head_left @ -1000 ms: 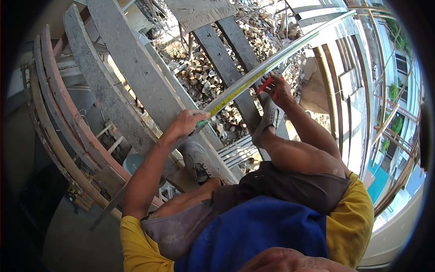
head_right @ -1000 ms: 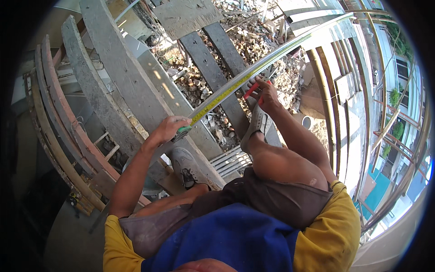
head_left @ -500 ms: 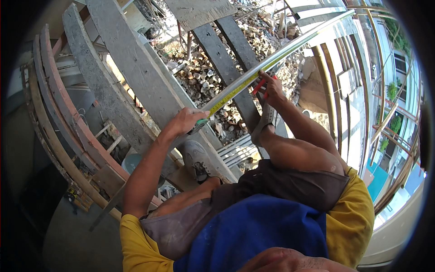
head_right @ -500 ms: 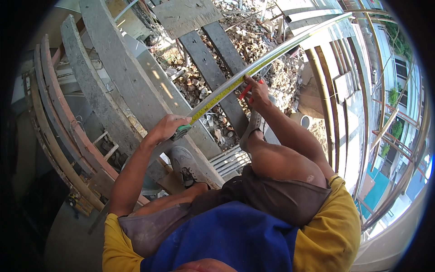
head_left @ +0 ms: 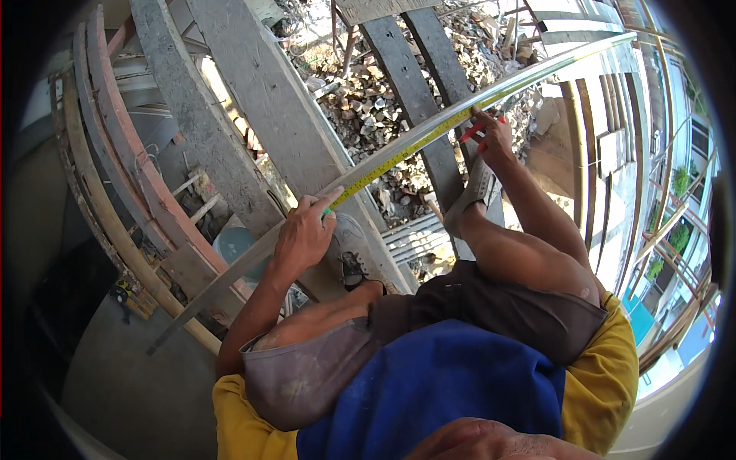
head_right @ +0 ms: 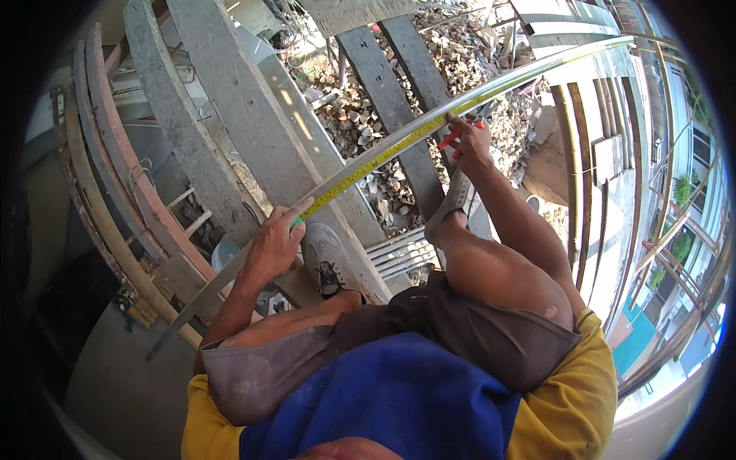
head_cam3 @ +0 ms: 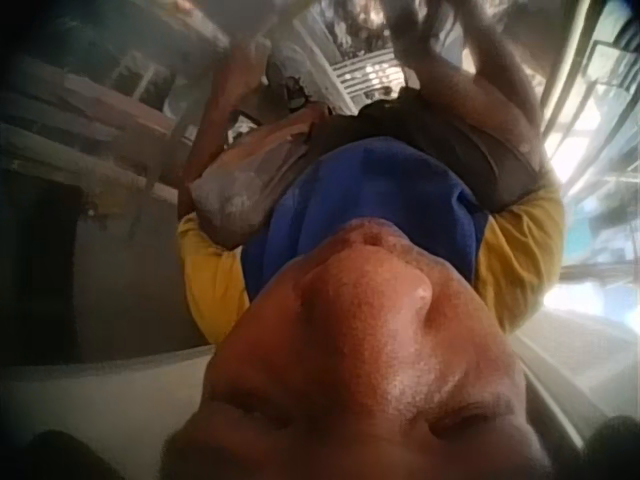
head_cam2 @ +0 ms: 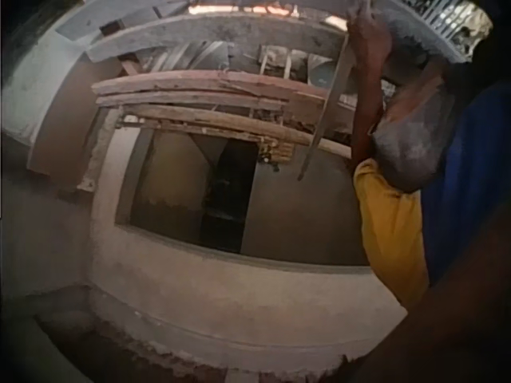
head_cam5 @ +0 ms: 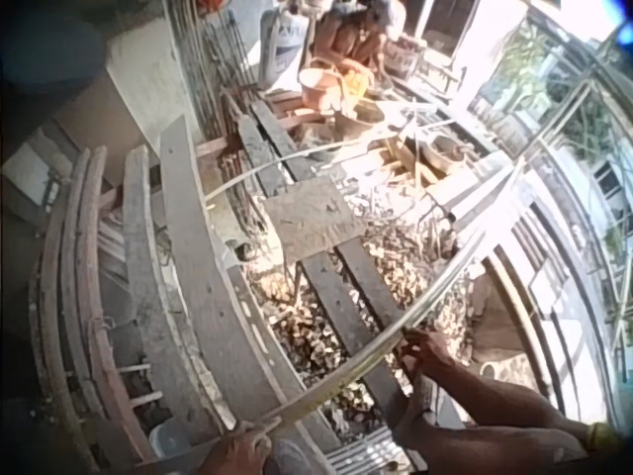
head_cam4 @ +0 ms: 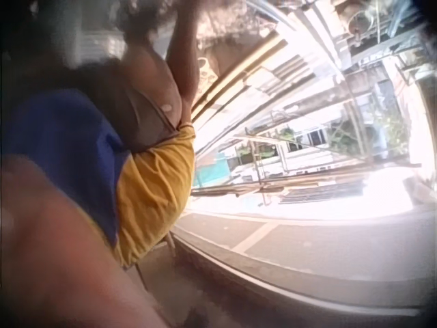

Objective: Measure a metal stud with a tape measure and cut it using tin snips.

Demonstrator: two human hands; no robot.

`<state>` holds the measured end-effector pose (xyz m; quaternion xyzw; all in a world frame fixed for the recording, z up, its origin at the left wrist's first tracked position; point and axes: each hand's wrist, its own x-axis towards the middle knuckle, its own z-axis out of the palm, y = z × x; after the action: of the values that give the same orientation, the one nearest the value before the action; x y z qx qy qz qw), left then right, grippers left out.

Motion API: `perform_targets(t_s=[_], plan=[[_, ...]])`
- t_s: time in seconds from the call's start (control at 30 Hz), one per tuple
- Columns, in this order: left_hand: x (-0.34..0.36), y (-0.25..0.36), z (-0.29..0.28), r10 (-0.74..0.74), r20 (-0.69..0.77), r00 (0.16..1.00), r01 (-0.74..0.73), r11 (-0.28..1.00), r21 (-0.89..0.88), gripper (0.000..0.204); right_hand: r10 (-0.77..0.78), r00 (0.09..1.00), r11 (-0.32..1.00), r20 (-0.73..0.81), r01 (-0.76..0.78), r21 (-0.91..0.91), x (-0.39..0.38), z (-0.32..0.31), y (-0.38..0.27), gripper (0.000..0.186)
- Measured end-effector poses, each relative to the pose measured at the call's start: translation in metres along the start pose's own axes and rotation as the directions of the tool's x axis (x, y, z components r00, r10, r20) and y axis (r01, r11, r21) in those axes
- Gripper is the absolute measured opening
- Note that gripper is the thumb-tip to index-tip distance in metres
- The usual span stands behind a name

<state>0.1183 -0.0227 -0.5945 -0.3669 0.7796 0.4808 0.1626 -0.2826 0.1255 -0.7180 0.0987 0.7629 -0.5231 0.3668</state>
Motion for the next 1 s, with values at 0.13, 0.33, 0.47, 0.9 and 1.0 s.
perform_targets(t_s=[0.13,0.33,0.47,0.9,1.0], plan=[[-0.018,0.001,0.010,-0.100,-0.044,0.994,0.105,0.986,0.126,0.050,-0.025,1.000,0.998,-0.007,0.025,-0.060,-0.014,0.008,-0.005,0.035],[-0.041,-0.015,0.013,-0.095,-0.125,0.988,0.124,0.959,0.256,0.054,-0.016,1.000,1.000,0.017,0.016,-0.002,-0.001,0.001,0.002,0.046],[-0.045,-0.021,0.024,-0.156,-0.142,0.977,0.195,0.926,0.324,0.056,-0.020,0.999,0.999,0.035,0.022,-0.043,-0.004,0.003,0.000,0.044],[-0.033,-0.014,0.034,-0.325,-0.163,0.931,0.364,0.822,0.439,0.053,0.036,0.998,0.952,0.058,-0.017,-0.305,-0.054,-0.022,-0.019,0.035],[-0.034,-0.014,0.031,-0.339,-0.147,0.929,0.368,0.819,0.439,0.054,0.096,0.987,0.877,0.129,-0.022,-0.480,-0.101,-0.014,-0.044,0.034]])
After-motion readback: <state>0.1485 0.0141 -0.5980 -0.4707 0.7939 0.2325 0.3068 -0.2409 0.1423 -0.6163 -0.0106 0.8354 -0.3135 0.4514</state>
